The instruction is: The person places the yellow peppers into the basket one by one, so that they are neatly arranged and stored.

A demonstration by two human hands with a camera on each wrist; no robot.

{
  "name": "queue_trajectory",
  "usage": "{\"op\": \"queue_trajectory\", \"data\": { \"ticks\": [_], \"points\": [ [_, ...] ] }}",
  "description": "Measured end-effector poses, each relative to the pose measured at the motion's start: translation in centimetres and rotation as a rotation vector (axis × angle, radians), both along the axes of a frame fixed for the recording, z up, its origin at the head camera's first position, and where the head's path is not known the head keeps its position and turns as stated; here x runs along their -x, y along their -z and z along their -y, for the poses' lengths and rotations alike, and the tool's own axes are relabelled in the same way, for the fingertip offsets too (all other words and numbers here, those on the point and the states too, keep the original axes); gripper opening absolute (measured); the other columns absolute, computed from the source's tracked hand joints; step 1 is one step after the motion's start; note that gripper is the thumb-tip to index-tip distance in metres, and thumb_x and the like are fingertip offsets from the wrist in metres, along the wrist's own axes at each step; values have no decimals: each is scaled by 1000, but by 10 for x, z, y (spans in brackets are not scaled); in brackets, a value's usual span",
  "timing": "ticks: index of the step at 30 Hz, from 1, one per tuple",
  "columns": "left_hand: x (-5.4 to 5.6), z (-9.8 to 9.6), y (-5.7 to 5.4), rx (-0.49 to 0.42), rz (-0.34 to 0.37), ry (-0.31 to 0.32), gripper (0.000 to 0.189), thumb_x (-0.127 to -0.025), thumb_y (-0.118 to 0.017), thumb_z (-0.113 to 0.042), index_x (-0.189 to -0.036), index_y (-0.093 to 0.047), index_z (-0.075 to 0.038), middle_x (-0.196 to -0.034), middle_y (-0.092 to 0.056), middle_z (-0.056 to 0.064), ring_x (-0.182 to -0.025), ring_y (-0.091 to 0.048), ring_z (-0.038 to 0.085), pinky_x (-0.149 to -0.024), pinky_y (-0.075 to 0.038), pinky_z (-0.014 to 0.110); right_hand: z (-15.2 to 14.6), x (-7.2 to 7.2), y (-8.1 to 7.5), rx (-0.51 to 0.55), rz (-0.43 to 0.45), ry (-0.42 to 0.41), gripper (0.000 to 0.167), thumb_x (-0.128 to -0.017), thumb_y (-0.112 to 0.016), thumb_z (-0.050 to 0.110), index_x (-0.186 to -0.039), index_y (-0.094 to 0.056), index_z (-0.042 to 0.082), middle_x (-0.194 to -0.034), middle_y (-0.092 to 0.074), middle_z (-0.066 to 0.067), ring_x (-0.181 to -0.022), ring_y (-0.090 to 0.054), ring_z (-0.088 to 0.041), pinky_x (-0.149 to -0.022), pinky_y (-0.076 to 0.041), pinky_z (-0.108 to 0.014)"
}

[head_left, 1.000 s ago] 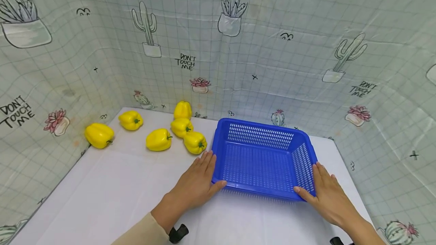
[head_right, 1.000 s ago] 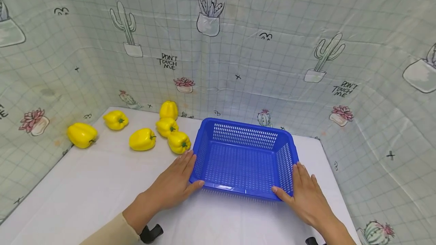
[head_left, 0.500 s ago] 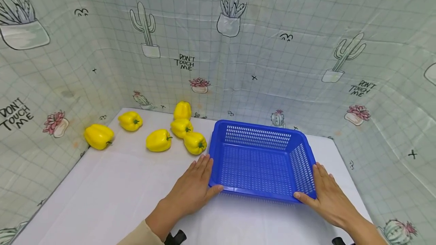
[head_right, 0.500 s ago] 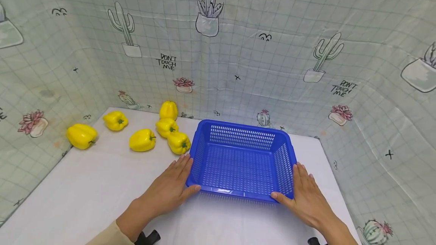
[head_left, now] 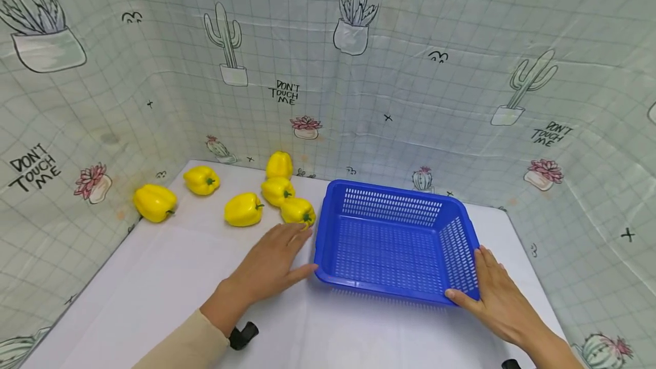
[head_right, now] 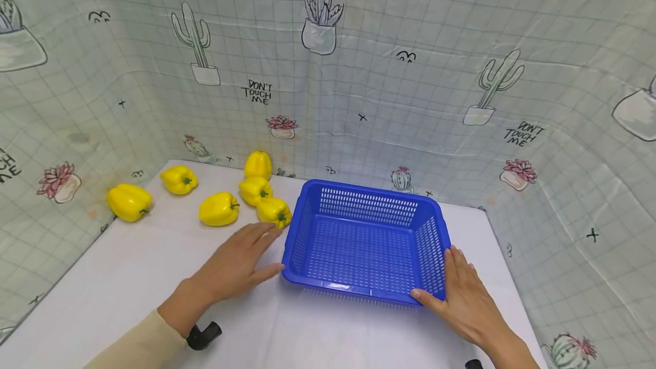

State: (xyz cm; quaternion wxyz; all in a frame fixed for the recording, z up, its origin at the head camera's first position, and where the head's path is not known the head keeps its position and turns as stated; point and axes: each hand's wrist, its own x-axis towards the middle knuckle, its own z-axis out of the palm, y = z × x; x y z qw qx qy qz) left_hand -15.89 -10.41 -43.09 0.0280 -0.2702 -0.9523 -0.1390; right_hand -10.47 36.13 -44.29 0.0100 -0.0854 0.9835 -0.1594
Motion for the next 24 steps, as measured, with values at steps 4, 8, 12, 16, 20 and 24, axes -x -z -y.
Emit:
{"op": "queue_trajectory", "data": {
  "ticks": [4,8,12,16,20,24],
  "points": [
    [29,38,-7,53,-125,-88,64,-99,-73,-40,-150,-54,-6,-152,-54,17,-142,-50,38,-122,-38,56,-2,0,-1,0,-8,1,111,-100,-63,56,-162,-3,-14,-167,-9,-42,-155,-12,-59,-132,3,-58],
    [62,72,-8,175,-125,-172,68,-95,-75,-34,-149,-51,-1,-148,-53,22,-140,-47,42,-121,-36,61,-2,1,-2,4,3,5,112,-100,-62,57,-163,-1,-13,-168,-6,-41,-156,-11,-60,-132,5,-55],
    [85,90,-3,265,-81,-213,79,-92,-79,-38,-151,-45,2,-148,-49,26,-139,-44,46,-121,-33,65,-3,1,-3,12,22,10,112,-101,-61,58,-163,0,-12,-169,-4,-40,-156,-9,-59,-131,4,-58],
    [98,95,8,288,-45,-226,84,-91,-78,-41,-152,-42,4,-149,-48,28,-140,-43,48,-121,-32,67,-2,0,-3,19,36,15,112,-101,-61,58,-163,0,-11,-169,-3,-39,-156,-9,-59,-131,2,-60],
    [105,96,19,265,-7,-241,85,-92,-76,-39,-154,-38,6,-150,-47,31,-139,-45,50,-121,-35,64,-1,-1,-2,26,36,13,111,-101,-62,57,-163,-1,-12,-170,-3,-39,-156,-10,-59,-131,1,-61],
    [107,93,27,221,13,-283,81,-94,-75,-36,-152,-37,7,-143,-49,32,-126,-53,49,-111,-47,61,-1,-2,-2,23,36,19,111,-100,-62,57,-164,-2,-11,-169,-5,-39,-154,-13,-61,-128,-7,-69]
  ]
}}
